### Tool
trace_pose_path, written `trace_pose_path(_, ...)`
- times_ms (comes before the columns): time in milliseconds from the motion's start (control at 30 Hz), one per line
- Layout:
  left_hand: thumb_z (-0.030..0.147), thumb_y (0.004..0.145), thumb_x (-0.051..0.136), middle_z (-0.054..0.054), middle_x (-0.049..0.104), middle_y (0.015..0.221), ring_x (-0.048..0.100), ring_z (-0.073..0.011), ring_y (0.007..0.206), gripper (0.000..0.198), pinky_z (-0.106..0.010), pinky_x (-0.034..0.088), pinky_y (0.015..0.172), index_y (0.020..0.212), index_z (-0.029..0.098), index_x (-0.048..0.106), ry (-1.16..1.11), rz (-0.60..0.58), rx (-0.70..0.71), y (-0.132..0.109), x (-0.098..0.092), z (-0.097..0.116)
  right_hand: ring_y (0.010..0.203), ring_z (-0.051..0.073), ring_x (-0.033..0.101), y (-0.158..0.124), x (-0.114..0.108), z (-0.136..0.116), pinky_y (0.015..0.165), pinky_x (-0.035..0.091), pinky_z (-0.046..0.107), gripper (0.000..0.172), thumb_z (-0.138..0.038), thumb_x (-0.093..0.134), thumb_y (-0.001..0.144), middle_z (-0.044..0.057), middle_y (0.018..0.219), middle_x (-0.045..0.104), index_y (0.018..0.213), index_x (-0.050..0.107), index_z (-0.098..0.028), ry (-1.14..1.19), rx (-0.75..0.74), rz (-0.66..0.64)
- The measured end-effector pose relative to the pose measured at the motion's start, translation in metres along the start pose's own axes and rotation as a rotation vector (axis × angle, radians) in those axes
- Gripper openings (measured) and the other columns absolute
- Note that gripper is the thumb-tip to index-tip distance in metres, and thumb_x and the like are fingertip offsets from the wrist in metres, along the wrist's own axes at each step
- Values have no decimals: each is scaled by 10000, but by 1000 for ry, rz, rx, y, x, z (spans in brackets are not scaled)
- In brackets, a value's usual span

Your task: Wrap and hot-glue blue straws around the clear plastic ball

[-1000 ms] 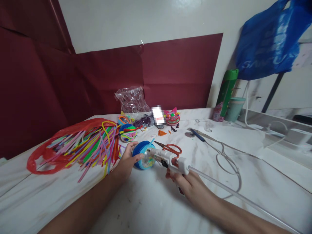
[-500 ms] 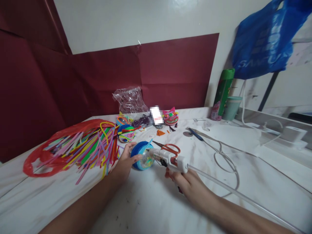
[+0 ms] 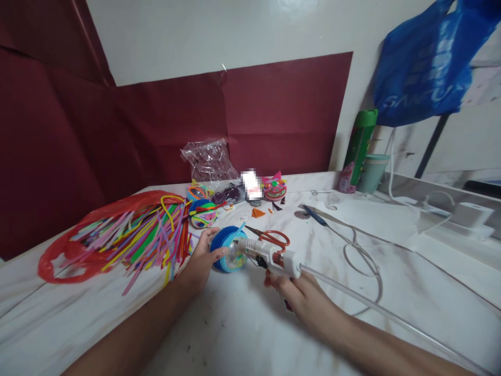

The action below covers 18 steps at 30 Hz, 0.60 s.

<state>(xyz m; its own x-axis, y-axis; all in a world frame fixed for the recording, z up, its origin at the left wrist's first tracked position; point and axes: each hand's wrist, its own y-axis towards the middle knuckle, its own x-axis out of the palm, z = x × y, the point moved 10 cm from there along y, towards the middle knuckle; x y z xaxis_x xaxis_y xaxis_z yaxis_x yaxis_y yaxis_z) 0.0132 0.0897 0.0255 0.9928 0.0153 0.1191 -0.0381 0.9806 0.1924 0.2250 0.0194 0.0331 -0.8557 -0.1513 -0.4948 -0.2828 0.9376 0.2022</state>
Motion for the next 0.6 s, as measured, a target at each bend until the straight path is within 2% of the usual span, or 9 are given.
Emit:
trace_pose_path(367,231,615,726,-38,563,1131,559,-214,989,531,-315,439,800,1093,253,495,-15,7,-7,0,0,1,557,138,501,1,0,0,545,398,249,324,-364,353,895,9,685,591,830,616,-185,31,24,-7)
trace_pose_path(600,226,602,731,-37,584,1073,573,-217,956,543,-315,445,787,1093,246,502,-11,19,-14,-1,-1,1,581,150,515,1,-2,0,564,405,262,322,-349,350,883,20,692,593,805,612,-179,49,40,8)
